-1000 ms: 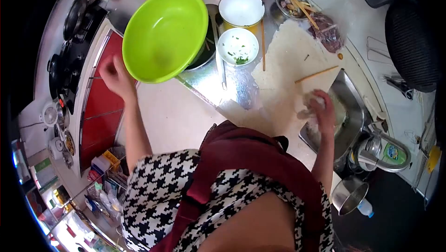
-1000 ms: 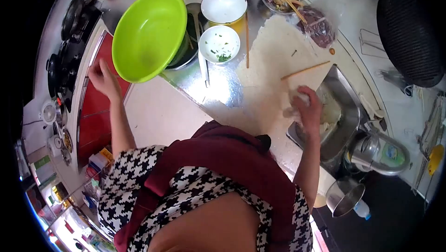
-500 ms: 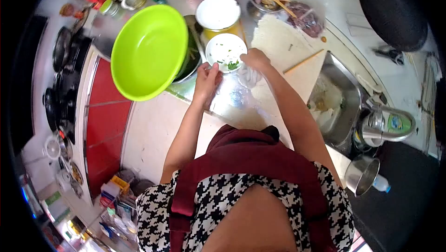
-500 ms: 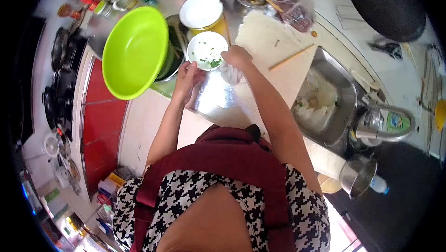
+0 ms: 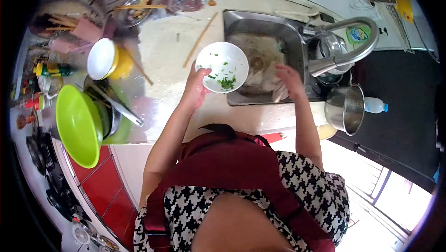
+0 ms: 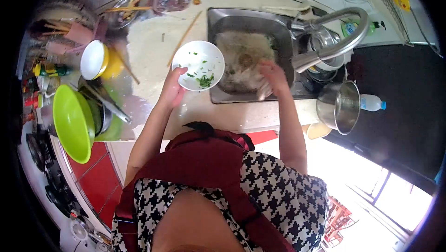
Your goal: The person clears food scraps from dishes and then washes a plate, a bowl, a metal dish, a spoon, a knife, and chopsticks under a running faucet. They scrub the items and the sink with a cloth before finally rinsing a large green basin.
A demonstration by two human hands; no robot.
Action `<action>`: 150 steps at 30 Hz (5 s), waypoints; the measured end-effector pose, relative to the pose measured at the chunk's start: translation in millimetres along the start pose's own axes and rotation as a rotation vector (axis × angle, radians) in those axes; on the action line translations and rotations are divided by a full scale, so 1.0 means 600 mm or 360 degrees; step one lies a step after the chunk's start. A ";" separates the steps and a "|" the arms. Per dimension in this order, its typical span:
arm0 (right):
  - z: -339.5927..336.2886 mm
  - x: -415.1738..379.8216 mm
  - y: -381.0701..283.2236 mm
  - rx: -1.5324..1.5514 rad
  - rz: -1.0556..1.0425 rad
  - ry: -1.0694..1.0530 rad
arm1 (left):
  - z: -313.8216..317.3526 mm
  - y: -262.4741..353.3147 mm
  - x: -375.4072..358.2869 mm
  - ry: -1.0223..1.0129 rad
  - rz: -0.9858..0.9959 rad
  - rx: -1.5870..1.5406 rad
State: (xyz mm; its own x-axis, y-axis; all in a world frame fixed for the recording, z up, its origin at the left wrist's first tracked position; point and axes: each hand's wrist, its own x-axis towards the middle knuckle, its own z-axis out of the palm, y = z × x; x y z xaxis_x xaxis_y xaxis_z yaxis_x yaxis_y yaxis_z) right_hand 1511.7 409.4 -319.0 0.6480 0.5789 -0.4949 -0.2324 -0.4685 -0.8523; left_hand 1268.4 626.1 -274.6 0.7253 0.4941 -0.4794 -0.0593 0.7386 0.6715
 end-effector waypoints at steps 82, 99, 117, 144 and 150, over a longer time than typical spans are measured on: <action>-0.090 0.058 0.063 -0.0780 -0.0801 -0.0642 | 0.181 -0.401 0.237 0.0278 0.0092 -0.0149; -0.114 0.161 0.048 -0.0014 -0.0818 0.0173 | 0.229 -0.414 0.178 -0.0278 -0.0986 -0.0589; -0.156 0.061 0.165 0.0433 0.0468 -0.0255 | 0.239 -0.311 0.224 0.0203 0.0046 0.0552; -0.096 0.052 0.130 -0.0099 -0.0741 -0.0284 | 0.263 -0.030 0.520 0.0464 0.0566 0.1065; -0.086 0.059 0.075 0.0006 0.0030 -0.0626 | 0.247 -0.034 0.503 0.0436 0.0500 0.0850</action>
State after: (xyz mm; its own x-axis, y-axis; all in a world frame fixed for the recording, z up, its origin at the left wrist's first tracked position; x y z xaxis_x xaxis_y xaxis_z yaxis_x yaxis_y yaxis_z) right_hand 1561.4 374.4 -366.3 0.3160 0.7821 -0.5371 -0.2448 -0.4797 -0.8426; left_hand 1590.2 692.4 -349.2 0.5250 0.7986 -0.2942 0.1592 0.2475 0.9557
